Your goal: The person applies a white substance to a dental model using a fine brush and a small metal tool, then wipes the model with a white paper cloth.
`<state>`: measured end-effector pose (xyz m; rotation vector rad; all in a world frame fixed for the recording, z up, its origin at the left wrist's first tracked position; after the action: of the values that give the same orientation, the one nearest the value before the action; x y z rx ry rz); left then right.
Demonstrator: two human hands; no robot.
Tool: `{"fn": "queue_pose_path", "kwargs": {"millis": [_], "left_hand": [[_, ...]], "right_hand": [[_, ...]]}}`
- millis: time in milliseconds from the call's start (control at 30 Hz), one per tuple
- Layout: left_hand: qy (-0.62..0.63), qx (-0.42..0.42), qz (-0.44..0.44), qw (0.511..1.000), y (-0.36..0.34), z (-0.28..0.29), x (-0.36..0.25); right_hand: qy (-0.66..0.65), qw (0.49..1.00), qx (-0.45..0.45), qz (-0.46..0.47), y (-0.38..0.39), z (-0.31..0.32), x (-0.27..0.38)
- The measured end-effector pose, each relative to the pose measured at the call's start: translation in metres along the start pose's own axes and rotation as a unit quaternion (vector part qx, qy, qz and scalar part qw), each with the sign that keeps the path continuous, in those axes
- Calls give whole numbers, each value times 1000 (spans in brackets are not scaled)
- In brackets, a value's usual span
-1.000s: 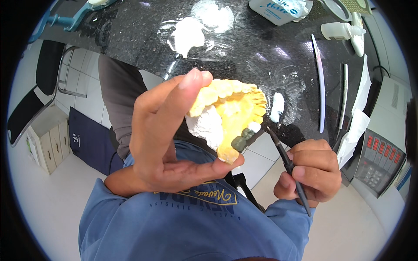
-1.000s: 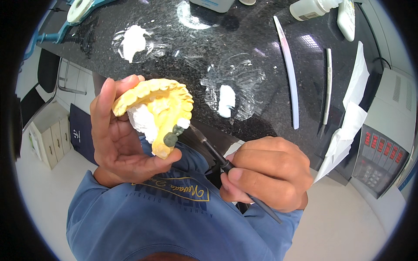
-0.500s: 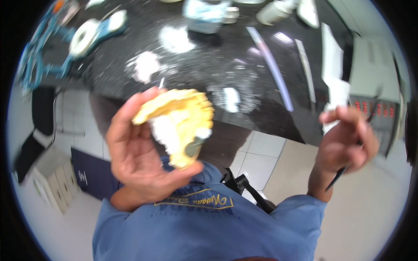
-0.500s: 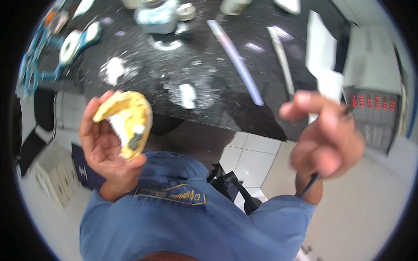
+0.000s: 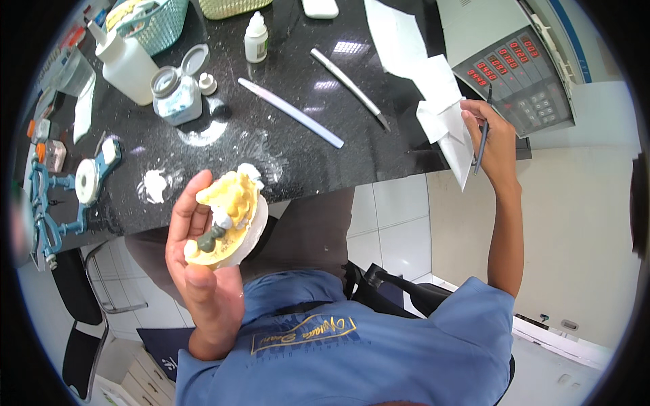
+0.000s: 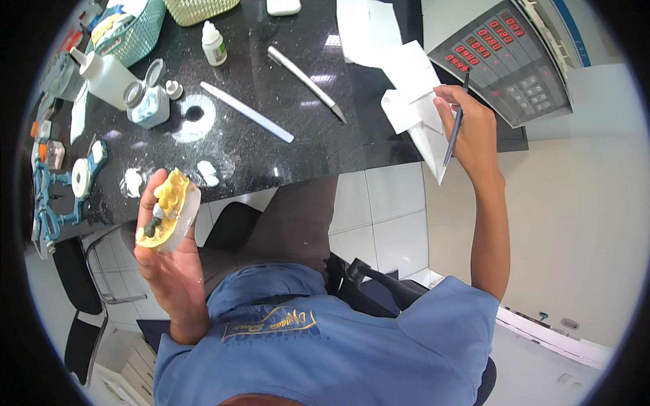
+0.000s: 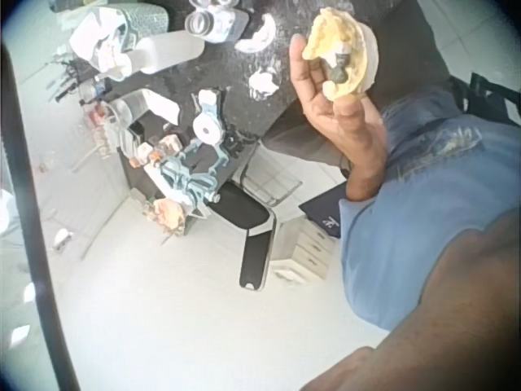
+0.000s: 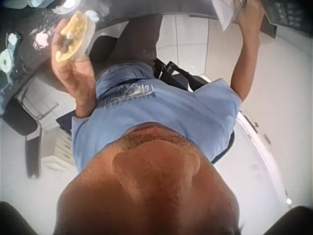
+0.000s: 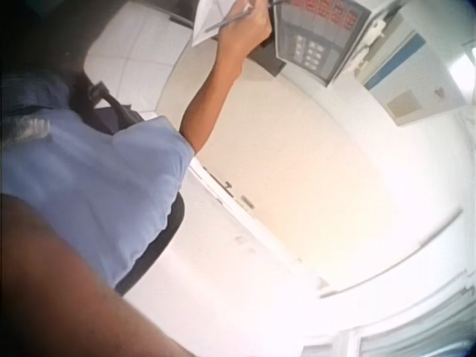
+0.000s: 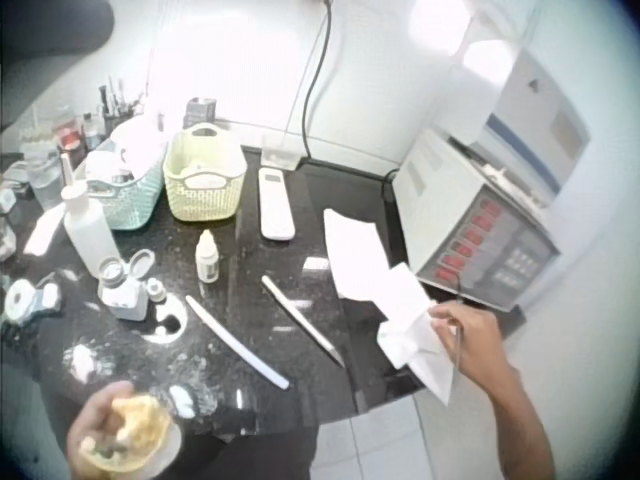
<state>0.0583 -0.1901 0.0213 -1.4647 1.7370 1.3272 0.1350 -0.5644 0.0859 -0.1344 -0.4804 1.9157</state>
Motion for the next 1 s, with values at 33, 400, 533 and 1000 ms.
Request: {"fn": "queue_pose_path", "kwargs": {"millis": [33, 400, 533, 1000], "left_hand": [[7, 1, -4, 1000, 0, -2, 1], [116, 118, 20, 986, -6, -8, 0], [158, 146, 41, 976, -6, -3, 2], [115, 169, 87, 975, 5, -4, -1]], "right_hand": [[16, 1000, -5, -21, 0, 2, -9], [248, 962, 43, -102, 0, -34, -38], [215, 968, 35, -126, -5, -44, -36], [-62, 980, -184, -50, -31, 8, 27]]}}
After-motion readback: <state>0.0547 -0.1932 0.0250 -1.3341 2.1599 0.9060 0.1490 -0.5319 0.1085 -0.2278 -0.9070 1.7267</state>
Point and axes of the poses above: each hand's wrist, its own y-axis away from the middle knuckle, its own z-axis out of the back of the hand, x = y × z, the point moved 7 cm from there along -y, towards the middle knuckle, and after that the axes turned 15 degrees about z, right-handed, at the moved point
